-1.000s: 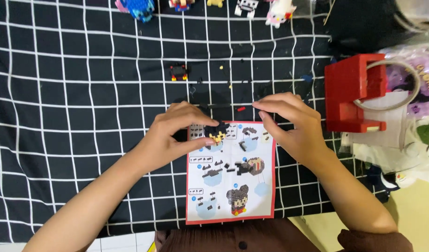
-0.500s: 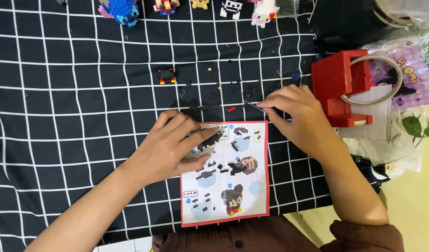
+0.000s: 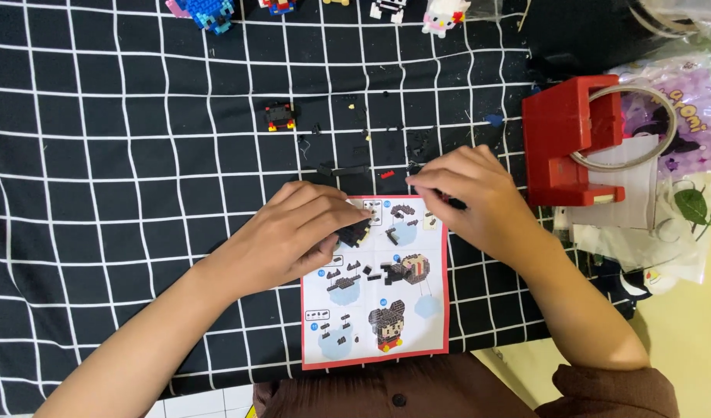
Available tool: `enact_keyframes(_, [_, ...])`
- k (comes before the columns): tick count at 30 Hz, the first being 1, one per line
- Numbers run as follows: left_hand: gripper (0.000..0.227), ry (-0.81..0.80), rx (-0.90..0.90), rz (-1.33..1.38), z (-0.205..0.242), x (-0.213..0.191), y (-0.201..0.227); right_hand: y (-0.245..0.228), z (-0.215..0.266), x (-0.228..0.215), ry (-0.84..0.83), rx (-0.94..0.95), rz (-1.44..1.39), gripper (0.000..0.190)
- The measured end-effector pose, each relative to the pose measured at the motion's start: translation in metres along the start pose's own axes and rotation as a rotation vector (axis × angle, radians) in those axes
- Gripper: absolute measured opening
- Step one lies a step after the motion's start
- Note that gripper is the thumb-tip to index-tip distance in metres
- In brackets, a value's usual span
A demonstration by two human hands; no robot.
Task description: Assembling a miniature character figure using small interlocking building blocks on a grid-patterned workspace.
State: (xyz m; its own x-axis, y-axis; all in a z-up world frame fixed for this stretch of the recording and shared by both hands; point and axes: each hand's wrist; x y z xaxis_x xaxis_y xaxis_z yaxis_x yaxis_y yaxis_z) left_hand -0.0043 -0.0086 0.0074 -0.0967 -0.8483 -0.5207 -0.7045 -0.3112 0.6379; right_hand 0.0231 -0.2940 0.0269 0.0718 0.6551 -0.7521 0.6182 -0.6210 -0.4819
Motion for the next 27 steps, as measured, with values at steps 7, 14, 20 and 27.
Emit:
enact_keyframes(7, [0.024, -0.002, 0.018, -0.029, 0.002, 0.000, -0.002, -0.009, 0.002, 0.005, 0.003, -0.050, -0.036, 0.013])
enact_keyframes(14, [0.021, -0.040, 0.023, -0.067, 0.005, 0.002, -0.003, -0.027, -0.003, -0.003, -0.240, -0.042, -0.225, 0.016])
enact_keyframes(20, [0.029, -0.002, 0.011, -0.106, 0.010, 0.005, -0.009, -0.032, -0.004, -0.003, -0.302, -0.041, -0.226, 0.013])
enact_keyframes(27, [0.031, 0.031, 0.030, -0.106, 0.008, 0.003, -0.009, -0.032, 0.001, 0.000, -0.295, -0.042, -0.219, 0.013])
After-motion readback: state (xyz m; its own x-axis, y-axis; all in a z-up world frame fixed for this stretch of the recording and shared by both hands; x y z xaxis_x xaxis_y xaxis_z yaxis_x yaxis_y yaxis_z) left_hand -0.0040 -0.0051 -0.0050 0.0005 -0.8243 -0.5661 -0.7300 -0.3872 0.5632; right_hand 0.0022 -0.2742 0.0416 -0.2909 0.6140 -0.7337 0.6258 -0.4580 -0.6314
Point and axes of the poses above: each hand's wrist, its own z-axis away from the middle knuckle, its own x-axis out of the palm, y = z × x, and after that the axes turned 15 degrees about y, right-handed
